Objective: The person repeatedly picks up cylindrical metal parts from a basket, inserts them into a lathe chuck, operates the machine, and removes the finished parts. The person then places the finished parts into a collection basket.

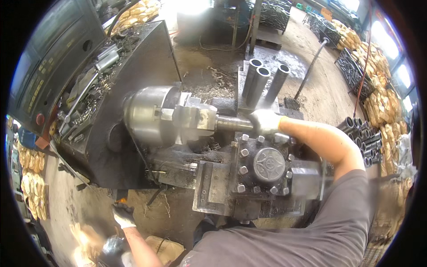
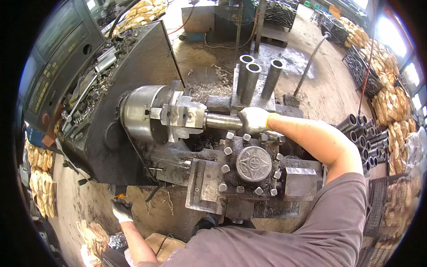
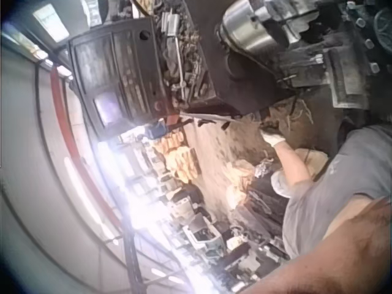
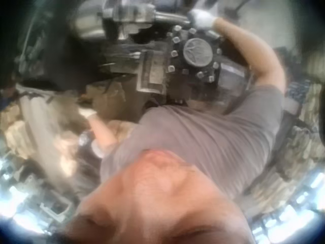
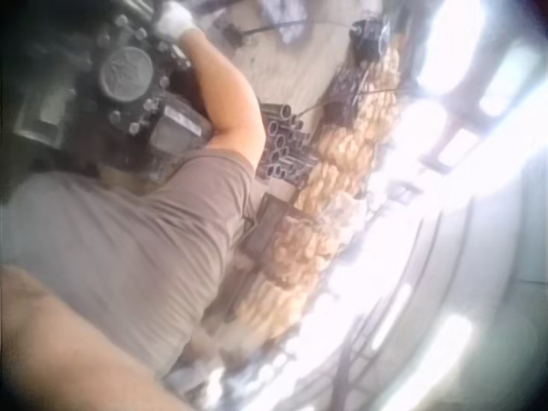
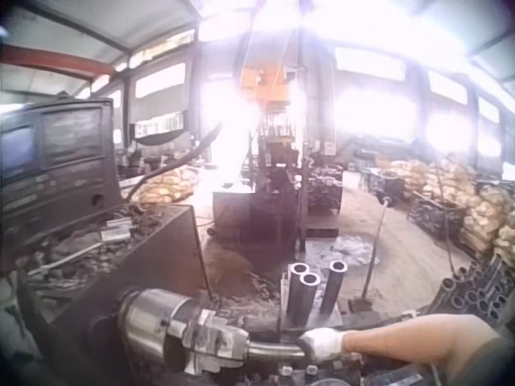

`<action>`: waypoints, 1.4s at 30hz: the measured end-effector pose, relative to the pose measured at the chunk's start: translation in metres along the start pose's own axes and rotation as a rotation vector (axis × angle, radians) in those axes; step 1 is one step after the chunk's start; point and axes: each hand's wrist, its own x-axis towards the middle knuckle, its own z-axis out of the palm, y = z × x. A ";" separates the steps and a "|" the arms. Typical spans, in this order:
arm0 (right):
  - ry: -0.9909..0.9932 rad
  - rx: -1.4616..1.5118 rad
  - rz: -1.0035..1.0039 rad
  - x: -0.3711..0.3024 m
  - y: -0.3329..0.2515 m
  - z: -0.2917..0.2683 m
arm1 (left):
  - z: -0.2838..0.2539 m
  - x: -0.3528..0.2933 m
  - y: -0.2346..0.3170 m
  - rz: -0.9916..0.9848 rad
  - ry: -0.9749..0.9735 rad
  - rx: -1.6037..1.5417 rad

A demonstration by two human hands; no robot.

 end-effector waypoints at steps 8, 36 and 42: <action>-0.341 0.564 0.084 0.071 -0.081 -0.055 | 0.010 -0.011 0.027 -0.155 -0.048 0.032; 1.343 0.840 0.132 -0.320 -0.116 0.032 | 0.361 -0.059 0.324 1.273 0.157 1.636; 0.844 1.090 -0.015 -0.346 -0.143 0.105 | 0.272 -0.247 0.149 1.648 -0.788 0.956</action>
